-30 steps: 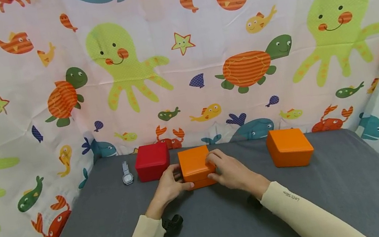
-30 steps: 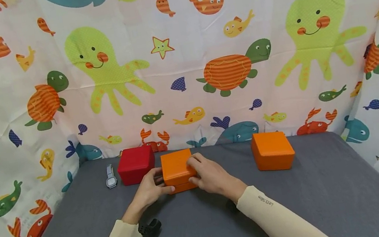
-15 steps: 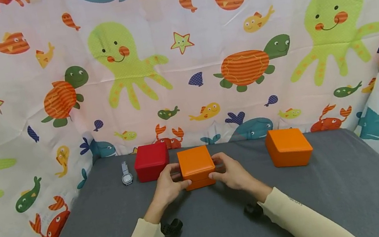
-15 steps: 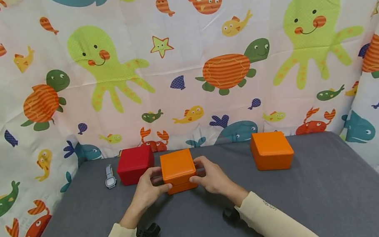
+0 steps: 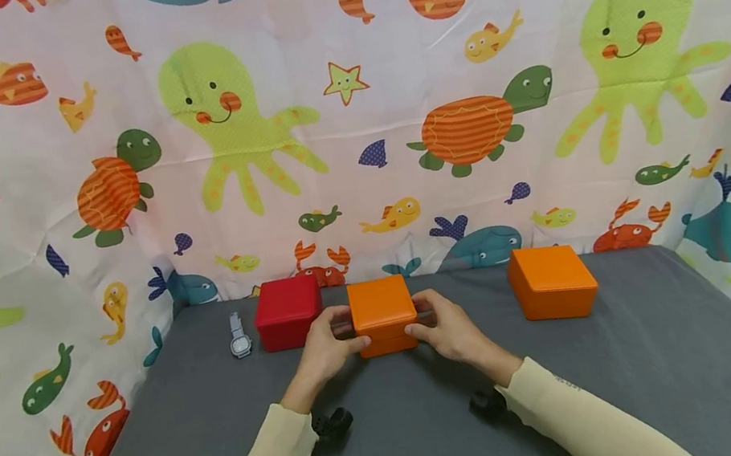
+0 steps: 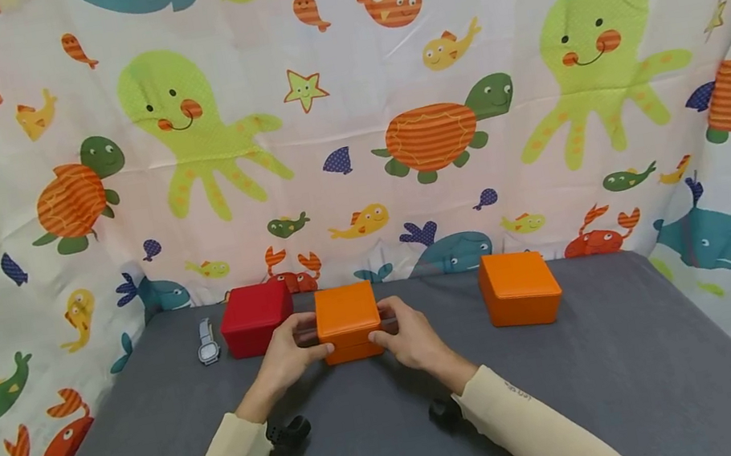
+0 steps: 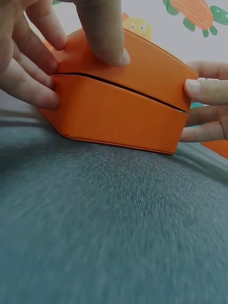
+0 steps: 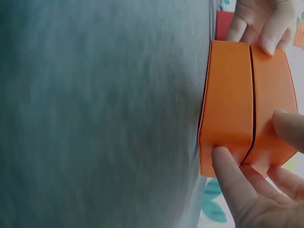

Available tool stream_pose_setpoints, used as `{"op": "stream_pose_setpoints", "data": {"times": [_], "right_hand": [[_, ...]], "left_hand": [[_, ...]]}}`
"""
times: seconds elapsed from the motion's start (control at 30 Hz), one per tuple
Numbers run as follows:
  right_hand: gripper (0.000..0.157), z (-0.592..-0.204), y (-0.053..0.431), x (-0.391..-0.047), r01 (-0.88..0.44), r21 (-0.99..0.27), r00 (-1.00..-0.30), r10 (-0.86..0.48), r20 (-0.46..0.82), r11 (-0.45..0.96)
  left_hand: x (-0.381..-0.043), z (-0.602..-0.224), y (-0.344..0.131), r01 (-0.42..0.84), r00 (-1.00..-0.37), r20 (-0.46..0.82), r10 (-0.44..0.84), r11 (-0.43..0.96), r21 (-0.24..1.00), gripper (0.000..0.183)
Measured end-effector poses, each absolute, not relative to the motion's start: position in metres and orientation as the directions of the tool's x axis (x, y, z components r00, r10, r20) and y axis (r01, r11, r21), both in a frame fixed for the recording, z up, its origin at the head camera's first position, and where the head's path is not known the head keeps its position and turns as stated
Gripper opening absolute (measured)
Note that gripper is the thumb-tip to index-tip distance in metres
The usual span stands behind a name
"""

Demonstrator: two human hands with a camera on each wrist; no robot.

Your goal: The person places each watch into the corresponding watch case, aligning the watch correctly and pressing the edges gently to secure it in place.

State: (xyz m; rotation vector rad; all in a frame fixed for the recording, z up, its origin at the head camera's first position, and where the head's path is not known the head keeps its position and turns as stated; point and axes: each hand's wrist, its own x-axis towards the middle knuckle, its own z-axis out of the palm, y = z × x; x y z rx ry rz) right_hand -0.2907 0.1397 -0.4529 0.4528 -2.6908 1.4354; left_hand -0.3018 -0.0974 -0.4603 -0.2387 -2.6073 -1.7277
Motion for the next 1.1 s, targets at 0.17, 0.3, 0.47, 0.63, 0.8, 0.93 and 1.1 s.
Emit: {"op": "stream_pose_setpoints", "data": {"times": [0.17,0.3,0.47,0.63,0.8,0.93,1.1], "right_hand": [[0.045,-0.452,0.148,-0.301,-0.22,-0.816,-0.974,-0.174,0.148,0.534],[0.045,-0.451,0.153,-0.31,-0.178,-0.829,-0.982,-0.15,0.115,0.53],[0.045,-0.449,0.159,-0.32,-0.151,-0.831,-0.987,-0.13,0.096,0.535],[0.044,-0.449,0.164,-0.33,-0.145,-0.839,-0.988,-0.128,0.091,0.524],[0.046,-0.447,0.167,-0.334,-0.138,-0.837,-0.988,-0.129,0.081,0.529],[0.046,-0.446,0.169,-0.336,-0.134,-0.839,-0.989,-0.127,0.078,0.528],[0.045,-0.448,0.171,-0.333,-0.142,-0.842,-0.988,-0.128,0.087,0.52]], "left_hand": [[-0.318,-0.461,-0.088,0.138,-0.985,0.087,0.147,0.388,0.911,0.061],[-0.33,-0.461,-0.08,0.131,-0.985,0.075,0.157,0.382,0.915,0.06],[-0.343,-0.459,-0.072,0.131,-0.983,0.073,0.169,0.363,0.923,0.061],[-0.353,-0.459,-0.067,0.13,-0.982,0.07,0.174,0.359,0.924,0.061],[-0.358,-0.458,-0.064,0.115,-0.984,0.058,0.167,0.354,0.928,0.062],[-0.359,-0.457,-0.062,0.108,-0.986,0.054,0.157,0.361,0.926,0.063],[-0.355,-0.459,-0.062,0.127,-0.983,0.067,0.169,0.374,0.919,0.062]]}}
